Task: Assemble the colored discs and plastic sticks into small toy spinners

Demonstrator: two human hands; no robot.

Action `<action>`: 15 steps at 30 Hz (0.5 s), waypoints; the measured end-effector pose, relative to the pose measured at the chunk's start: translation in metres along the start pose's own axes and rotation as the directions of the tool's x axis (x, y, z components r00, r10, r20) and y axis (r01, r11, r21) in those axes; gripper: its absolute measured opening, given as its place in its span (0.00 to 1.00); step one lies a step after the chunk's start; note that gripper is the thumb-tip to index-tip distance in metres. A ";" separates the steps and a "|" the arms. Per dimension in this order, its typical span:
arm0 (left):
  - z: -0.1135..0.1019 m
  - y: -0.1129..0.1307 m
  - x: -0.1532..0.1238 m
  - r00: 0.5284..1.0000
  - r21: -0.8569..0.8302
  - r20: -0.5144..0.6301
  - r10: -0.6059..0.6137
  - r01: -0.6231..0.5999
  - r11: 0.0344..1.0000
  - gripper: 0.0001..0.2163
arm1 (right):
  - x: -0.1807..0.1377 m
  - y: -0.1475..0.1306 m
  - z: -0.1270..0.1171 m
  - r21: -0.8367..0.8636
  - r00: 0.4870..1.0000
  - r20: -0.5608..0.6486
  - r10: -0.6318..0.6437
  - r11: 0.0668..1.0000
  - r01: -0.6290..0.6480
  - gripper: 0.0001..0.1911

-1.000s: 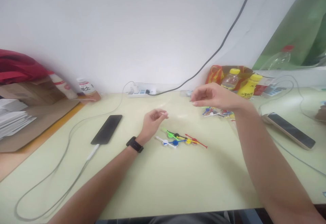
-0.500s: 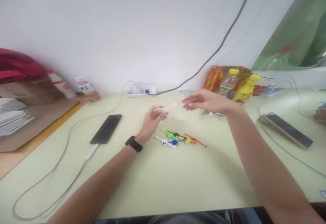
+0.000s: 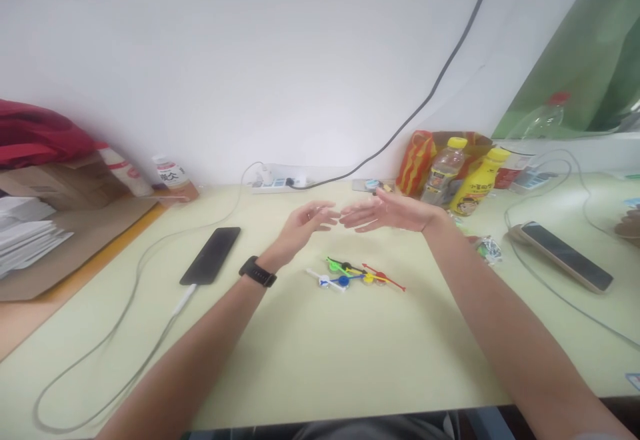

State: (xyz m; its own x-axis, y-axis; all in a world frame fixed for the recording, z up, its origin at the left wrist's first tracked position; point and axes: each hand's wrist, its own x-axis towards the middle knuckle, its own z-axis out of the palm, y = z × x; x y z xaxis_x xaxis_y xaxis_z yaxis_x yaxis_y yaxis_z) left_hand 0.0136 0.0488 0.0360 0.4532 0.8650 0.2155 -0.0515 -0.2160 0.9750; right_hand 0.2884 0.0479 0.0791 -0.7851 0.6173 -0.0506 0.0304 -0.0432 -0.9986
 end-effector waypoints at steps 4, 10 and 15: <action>-0.003 0.024 0.026 0.995 -0.056 0.096 -0.006 0.011 0.998 0.26 | 0.000 0.002 0.001 0.015 0.986 0.052 -0.160 0.987 0.159 0.40; 0.003 0.033 0.049 0.997 -0.096 -0.005 0.074 -0.074 0.993 0.28 | 0.003 -0.012 0.017 -0.025 0.963 -0.007 -0.271 0.962 0.271 0.50; 0.003 0.027 0.047 0.997 -0.140 0.071 0.021 -0.011 0.990 0.31 | 0.015 -0.017 0.028 -0.003 0.958 -0.160 -0.237 0.971 0.239 0.54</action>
State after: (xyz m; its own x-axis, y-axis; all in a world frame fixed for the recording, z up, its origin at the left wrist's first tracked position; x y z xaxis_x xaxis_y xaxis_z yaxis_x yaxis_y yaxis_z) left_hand 0.0363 0.0823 0.0723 0.5137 0.8261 0.2315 -0.1805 -0.1598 0.9705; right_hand 0.2592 0.0361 0.0954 -0.6603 0.7278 0.1853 -0.1564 0.1081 -0.9818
